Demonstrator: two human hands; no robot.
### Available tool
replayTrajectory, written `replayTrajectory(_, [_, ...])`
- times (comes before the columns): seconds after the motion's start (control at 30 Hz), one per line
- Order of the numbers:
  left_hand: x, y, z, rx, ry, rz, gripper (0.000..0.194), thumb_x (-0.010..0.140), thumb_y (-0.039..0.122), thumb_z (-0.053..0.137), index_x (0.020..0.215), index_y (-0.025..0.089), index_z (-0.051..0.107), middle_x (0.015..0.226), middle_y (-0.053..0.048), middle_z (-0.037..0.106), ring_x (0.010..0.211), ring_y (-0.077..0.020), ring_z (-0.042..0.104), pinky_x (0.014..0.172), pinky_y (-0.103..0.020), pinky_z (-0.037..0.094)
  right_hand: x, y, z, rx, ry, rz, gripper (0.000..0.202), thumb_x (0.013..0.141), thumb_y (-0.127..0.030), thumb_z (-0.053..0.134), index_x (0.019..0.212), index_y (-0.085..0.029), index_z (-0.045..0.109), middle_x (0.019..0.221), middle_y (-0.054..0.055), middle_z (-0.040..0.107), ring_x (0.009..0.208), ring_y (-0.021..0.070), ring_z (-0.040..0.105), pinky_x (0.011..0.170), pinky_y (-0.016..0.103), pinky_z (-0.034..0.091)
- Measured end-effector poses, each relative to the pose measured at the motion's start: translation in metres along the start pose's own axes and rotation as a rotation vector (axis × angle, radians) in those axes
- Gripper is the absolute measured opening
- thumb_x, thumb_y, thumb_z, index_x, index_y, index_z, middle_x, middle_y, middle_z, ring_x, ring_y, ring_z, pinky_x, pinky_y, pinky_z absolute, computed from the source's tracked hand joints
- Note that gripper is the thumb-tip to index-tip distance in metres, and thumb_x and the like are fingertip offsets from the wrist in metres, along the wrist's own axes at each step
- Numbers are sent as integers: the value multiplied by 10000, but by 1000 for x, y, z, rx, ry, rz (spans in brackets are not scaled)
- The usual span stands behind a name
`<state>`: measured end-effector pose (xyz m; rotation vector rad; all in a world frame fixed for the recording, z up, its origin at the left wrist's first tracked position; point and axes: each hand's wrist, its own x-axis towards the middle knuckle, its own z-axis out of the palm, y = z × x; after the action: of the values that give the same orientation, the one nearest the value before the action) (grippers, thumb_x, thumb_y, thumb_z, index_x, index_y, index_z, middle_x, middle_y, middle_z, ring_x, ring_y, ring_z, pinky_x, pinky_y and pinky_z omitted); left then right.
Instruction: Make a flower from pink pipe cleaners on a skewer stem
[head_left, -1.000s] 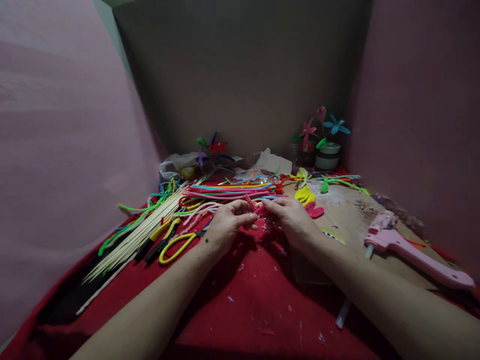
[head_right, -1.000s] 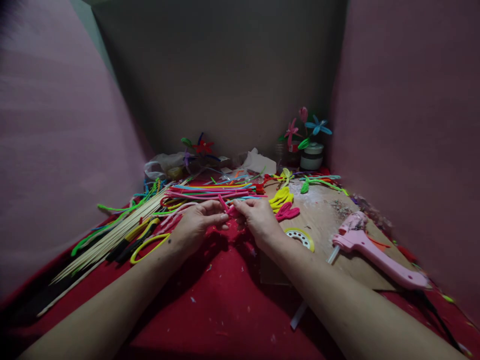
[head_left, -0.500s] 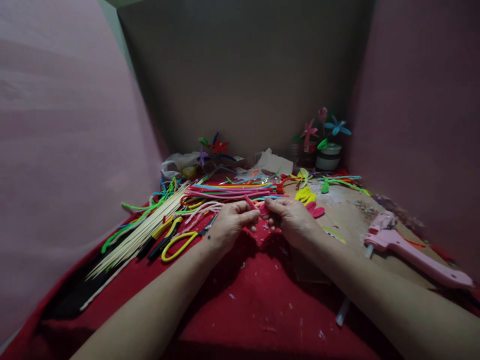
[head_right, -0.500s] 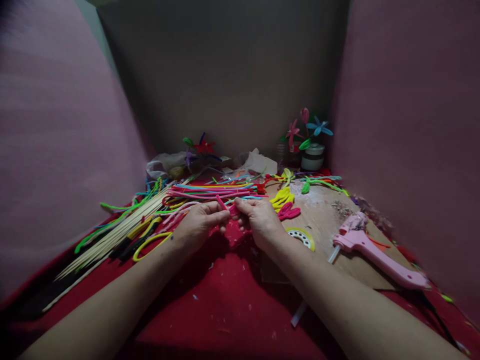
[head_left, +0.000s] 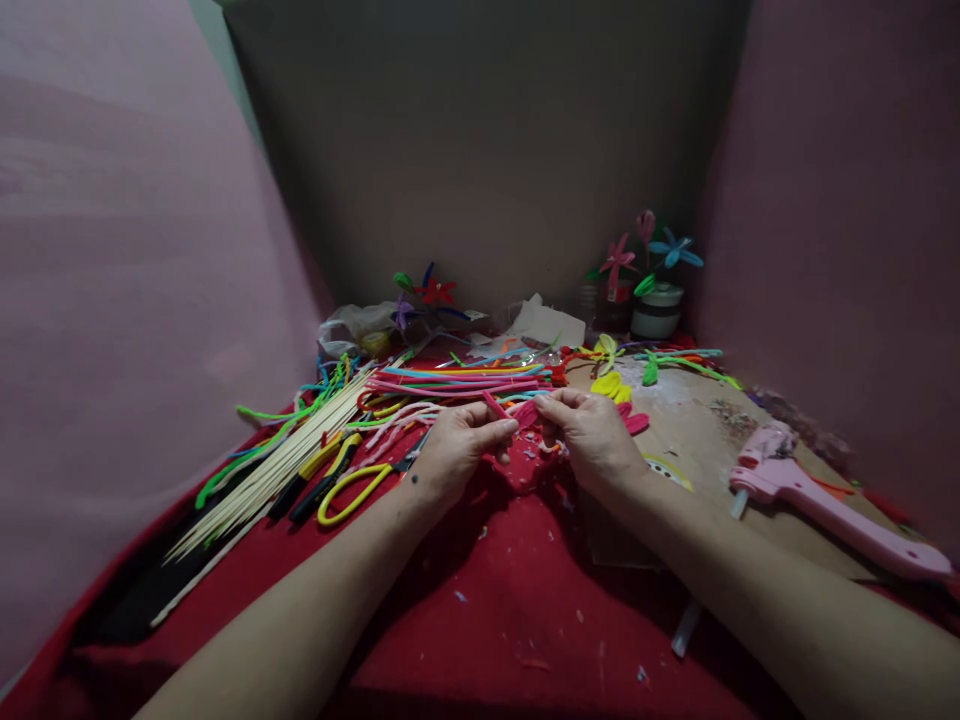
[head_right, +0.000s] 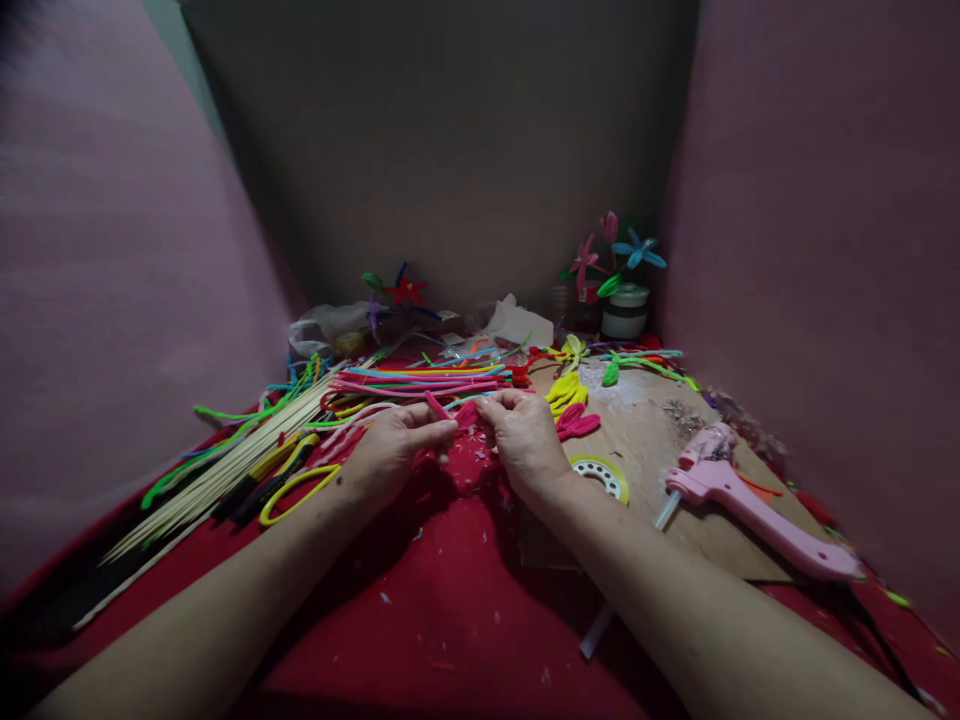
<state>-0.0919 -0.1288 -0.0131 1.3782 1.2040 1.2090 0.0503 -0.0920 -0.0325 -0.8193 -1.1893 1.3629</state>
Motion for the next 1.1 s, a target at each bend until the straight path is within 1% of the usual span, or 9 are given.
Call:
replayTrajectory(0.1, [0, -1, -1, -8, -9, 11, 177, 685, 255, 649, 588, 122, 583, 518, 9, 564, 459, -77, 485, 523, -225, 382, 0, 0, 1, 19, -8, 14, 217, 657, -337, 628, 568, -161, 538, 458, -33, 482, 400, 81, 384, 423, 244, 293])
replayTrajectory(0.27, [-1, -3, -1, -33, -17, -43, 171, 699, 255, 643, 619, 117, 580, 514, 14, 554, 433, -65, 464, 484, -209, 356, 1, 0, 0, -34, -36, 20, 197, 677, -328, 619, 607, -157, 552, 489, -25, 499, 416, 82, 411, 440, 245, 310])
replayTrajectory(0.43, [-1, -3, -2, -94, -41, 7, 152, 709, 264, 636, 680, 122, 589, 588, 11, 581, 467, -72, 503, 520, -214, 400, -5, -3, 2, -34, -109, 30, 200, 677, -341, 621, 624, -157, 562, 524, -22, 530, 457, 86, 442, 467, 238, 322])
replayTrajectory(0.53, [-1, -1, -1, -85, -51, 2, 194, 741, 309, 609, 688, 123, 588, 614, -3, 606, 485, -83, 538, 532, -216, 409, -8, -5, 4, -41, -107, 21, 202, 666, -324, 631, 596, -151, 553, 506, -22, 527, 452, 81, 427, 462, 235, 304])
replayTrajectory(0.73, [-3, 1, 4, -27, 48, 3, 232, 718, 327, 630, 626, 117, 588, 551, -6, 605, 452, -83, 531, 517, -215, 398, -8, -5, 5, 15, -63, 56, 214, 642, -318, 657, 573, -154, 537, 484, -28, 509, 432, 79, 423, 449, 239, 294])
replayTrajectory(0.83, [-4, 1, 7, -33, 58, 18, 232, 709, 323, 637, 617, 117, 583, 543, -1, 598, 433, -75, 516, 504, -211, 391, -7, -3, 4, 33, -70, 62, 216, 642, -320, 661, 574, -151, 544, 501, -17, 528, 432, 80, 428, 452, 244, 307])
replayTrajectory(0.97, [-4, 1, 5, -25, 24, 24, 240, 730, 329, 618, 628, 115, 582, 558, -1, 594, 436, -73, 511, 505, -213, 389, -5, -2, 1, 27, -66, 70, 229, 640, -318, 667, 550, -151, 540, 483, -15, 520, 423, 81, 422, 449, 247, 316])
replayTrajectory(1.1, [-3, -2, 0, -82, -47, 15, 193, 729, 303, 625, 678, 119, 600, 619, -8, 611, 506, -83, 538, 568, -222, 411, -4, -5, 1, 21, -43, 79, 209, 635, -328, 670, 590, -149, 573, 499, -15, 538, 425, 81, 433, 444, 242, 316])
